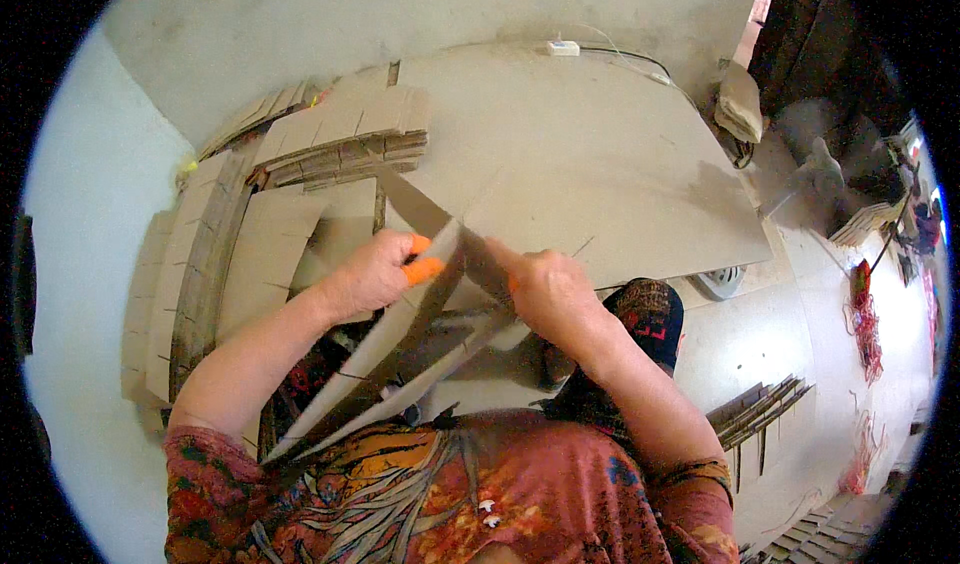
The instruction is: The person assembles a multi-compartment cardboard divider by folding and interlocking pre-cut panels. They repeatedly pick up flat pieces, fold them into shape, and stack the completed units on the floor.
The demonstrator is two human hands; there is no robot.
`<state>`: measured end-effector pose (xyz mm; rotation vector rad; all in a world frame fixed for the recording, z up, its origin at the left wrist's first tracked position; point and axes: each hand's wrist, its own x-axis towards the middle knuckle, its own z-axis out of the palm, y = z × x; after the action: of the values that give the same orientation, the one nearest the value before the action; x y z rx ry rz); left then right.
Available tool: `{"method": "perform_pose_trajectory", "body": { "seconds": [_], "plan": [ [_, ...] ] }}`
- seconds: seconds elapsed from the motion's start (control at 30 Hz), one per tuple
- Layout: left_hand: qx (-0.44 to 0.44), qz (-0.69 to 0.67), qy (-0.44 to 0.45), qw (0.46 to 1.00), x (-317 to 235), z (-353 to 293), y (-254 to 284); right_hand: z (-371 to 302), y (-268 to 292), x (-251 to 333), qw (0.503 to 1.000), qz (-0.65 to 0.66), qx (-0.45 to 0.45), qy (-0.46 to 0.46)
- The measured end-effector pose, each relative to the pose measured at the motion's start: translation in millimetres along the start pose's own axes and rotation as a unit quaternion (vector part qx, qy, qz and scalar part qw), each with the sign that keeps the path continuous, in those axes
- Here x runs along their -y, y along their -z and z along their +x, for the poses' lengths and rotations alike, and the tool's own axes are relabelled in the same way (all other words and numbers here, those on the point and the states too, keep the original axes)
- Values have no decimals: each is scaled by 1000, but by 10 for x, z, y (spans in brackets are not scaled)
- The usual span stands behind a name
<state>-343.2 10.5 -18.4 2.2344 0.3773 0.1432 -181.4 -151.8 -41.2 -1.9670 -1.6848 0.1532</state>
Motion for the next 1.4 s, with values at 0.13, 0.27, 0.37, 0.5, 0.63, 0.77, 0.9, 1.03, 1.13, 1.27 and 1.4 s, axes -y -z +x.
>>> {"method": "perform_pose_trajectory", "body": {
  "seconds": [0.13, 0.27, 0.37, 0.5, 0.63, 0.77, 0.9, 1.03, 1.13, 1.27, 1.4],
  "plan": [
    [-15, -36, 93, 995, 92, 12, 85, -13, 36, -179, 1000, 21, -21, 1],
    [-248, 429, 170, 852, 1278, -314, 385, 53, 133, -183, 1000, 16, 2, -15],
    [-306, 481, 263, 778, 2187, -819, 672, 100, 40, -121, 1000, -15, 11, -3],
    [-212, 327, 403, 828, 2067, -876, 977, 60, 33, -193, 1000, 14, -18, 1],
    [-291, 287, 342, 846, 2021, -958, 1228, -9, 23, -248, 999, 20, -23, 37],
    [-225, 269, 305, 885, 1574, -610, 1341, -63, 13, -178, 990, 37, -93, 104],
    [-220, 79, 256, 938, 1170, -182, 1023, -44, 79, -44, 979, 18, -144, 144],
    [-138, 19, 244, 960, 692, 59, 599, -73, 39, -139, 985, 17, -133, 107],
    [-104, 90, 210, 968, 641, 127, 516, -90, 66, -177, 990, 33, -101, 90],
    [-161, 337, 53, 926, 647, 158, 338, -54, 115, -187, 995, 30, -67, 62],
    [-185, 336, 94, 919, 589, 213, 344, -48, 190, -184, 997, 24, -67, 44]
  ]
}}
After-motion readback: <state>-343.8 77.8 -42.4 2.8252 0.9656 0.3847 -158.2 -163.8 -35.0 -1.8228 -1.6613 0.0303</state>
